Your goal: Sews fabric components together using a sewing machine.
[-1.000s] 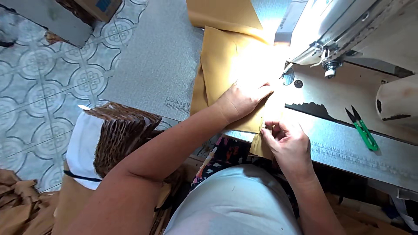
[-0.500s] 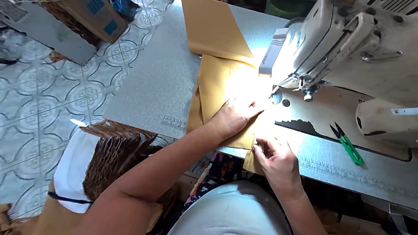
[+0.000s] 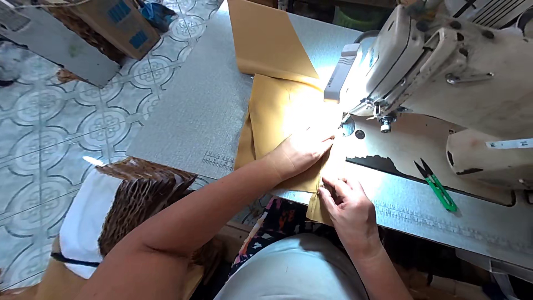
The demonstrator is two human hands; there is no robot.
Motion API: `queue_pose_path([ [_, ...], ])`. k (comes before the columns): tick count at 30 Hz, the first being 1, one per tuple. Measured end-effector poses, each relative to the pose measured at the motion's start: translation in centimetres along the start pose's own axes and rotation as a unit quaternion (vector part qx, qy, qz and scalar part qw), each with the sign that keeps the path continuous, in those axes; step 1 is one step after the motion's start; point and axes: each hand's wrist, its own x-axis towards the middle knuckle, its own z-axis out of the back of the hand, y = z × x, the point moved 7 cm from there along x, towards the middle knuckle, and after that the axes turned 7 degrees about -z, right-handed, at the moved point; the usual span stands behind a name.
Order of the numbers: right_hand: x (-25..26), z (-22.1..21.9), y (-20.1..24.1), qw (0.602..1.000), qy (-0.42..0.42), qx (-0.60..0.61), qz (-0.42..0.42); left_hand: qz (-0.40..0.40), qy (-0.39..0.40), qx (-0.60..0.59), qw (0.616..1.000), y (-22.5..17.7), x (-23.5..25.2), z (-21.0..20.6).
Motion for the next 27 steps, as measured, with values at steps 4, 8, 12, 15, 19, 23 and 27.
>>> queue_pose_path([
  [4, -0.1, 0.1, 0.2, 1.000, -0.001, -0.011, 0.004, -0.004, 0.049, 0.028, 0.998, -0.6, 1.2, 0.2],
  [8, 0.0, 0.2, 0.3, 1.000, -0.007, -0.025, 0.008, 0.008, 0.065, 0.029, 0.997, -0.9, 1.0, -0.7],
  [12, 0.9, 0.2, 0.3, 0.999, -0.012, -0.044, 0.018, 0.030, 0.078, 0.041, 0.996, -0.4, 1.1, -0.8],
  [15, 1.6, 0.1, 0.1, 0.999, -0.016, -0.045, 0.017, 0.031, 0.072, 0.038, 0.996, 0.1, 1.5, -0.7],
  [19, 2.0, 0.0, 0.1, 0.999, -0.017, -0.043, 0.014, 0.040, 0.067, 0.033, 0.996, 0.6, 1.7, -0.8],
  [23, 2.4, -0.1, 0.2, 0.998, -0.019, -0.050, 0.021, 0.039, 0.051, 0.023, 0.998, 0.8, 1.9, -0.7],
  [27, 2.7, 0.0, 0.3, 0.998, -0.022, -0.055, 0.024, 0.029, 0.037, 0.017, 0.999, 1.1, 2.1, -0.5],
])
